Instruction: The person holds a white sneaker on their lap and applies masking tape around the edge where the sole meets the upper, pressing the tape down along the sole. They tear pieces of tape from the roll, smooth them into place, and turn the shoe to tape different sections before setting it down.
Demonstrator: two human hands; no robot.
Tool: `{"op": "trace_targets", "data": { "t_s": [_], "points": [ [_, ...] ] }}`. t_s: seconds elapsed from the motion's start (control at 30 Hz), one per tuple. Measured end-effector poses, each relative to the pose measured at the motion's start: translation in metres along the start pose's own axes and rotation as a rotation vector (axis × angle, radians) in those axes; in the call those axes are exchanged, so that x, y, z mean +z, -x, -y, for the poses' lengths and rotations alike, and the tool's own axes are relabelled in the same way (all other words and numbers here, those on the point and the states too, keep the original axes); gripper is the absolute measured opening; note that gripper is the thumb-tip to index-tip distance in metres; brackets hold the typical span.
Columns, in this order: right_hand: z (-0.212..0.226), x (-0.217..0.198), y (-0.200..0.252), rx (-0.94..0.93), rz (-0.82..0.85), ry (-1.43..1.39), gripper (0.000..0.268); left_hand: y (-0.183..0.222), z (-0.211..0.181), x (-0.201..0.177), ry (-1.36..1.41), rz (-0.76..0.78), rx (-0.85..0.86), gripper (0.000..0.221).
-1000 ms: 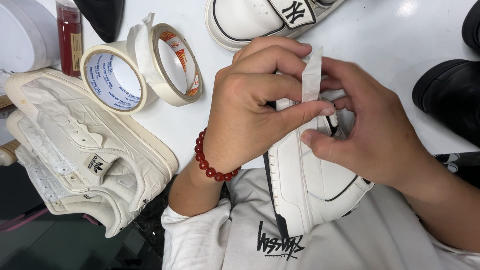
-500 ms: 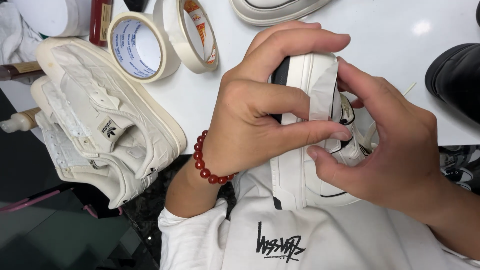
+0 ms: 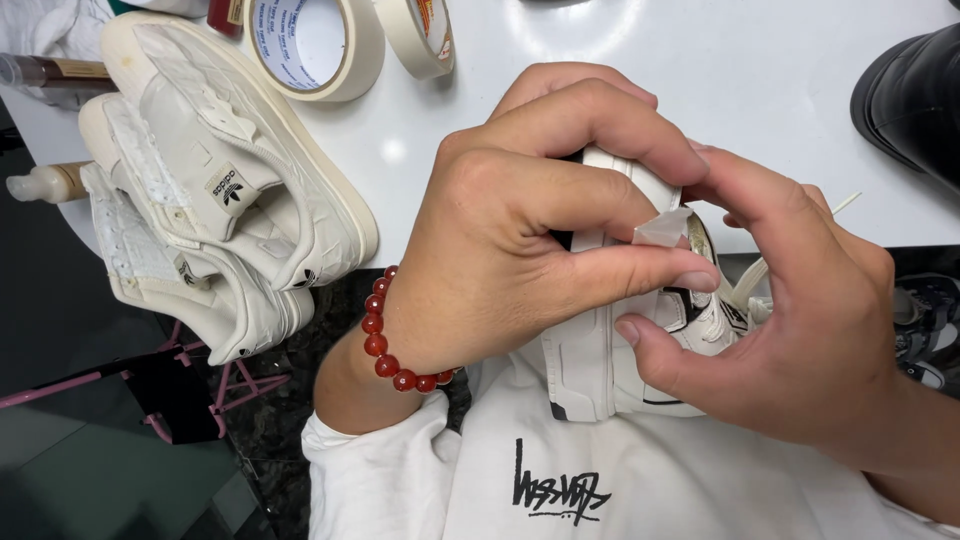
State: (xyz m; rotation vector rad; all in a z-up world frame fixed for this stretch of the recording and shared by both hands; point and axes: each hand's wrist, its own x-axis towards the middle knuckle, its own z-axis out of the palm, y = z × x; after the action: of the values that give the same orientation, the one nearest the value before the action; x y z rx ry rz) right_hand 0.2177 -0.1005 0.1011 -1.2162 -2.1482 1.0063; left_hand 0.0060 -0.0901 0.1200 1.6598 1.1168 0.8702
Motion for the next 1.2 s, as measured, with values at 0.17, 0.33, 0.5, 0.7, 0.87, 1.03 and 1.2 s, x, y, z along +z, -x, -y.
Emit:
{"op": "trace_targets", "data": {
  "t_s": [0.17,0.33,0.5,0.7,0.87,1.03,1.2],
  "points": [
    [0.008,0.001,0.008,0.005,-0.014,0.019,0.082,0.012,-0.004,0.005,-0.010,-0.019,0.040,0.019],
    [0.014,0.004,0.014,-0.004,-0.031,0.025,0.080,0.021,-0.004,0.011,-0.014,-0.040,0.037,0.018],
    [0.020,0.005,0.017,0.000,-0.066,0.070,0.078,0.029,-0.009,0.015,-0.049,-0.086,0.049,0.018],
    [0.020,0.007,0.024,-0.008,-0.115,-0.006,0.070,0.037,-0.017,0.021,-0.073,-0.118,0.066,0.013],
    [0.019,0.007,0.027,-0.012,-0.132,-0.087,0.064,0.043,-0.023,0.022,-0.077,-0.112,0.054,0.008],
    [0.017,0.005,0.030,-0.023,-0.127,-0.138,0.063,0.049,-0.023,0.024,-0.056,-0.107,0.054,0.007],
    [0.017,0.005,0.032,-0.032,-0.133,-0.178,0.059,0.050,-0.027,0.024,-0.046,-0.113,0.063,0.015]
  ]
}}
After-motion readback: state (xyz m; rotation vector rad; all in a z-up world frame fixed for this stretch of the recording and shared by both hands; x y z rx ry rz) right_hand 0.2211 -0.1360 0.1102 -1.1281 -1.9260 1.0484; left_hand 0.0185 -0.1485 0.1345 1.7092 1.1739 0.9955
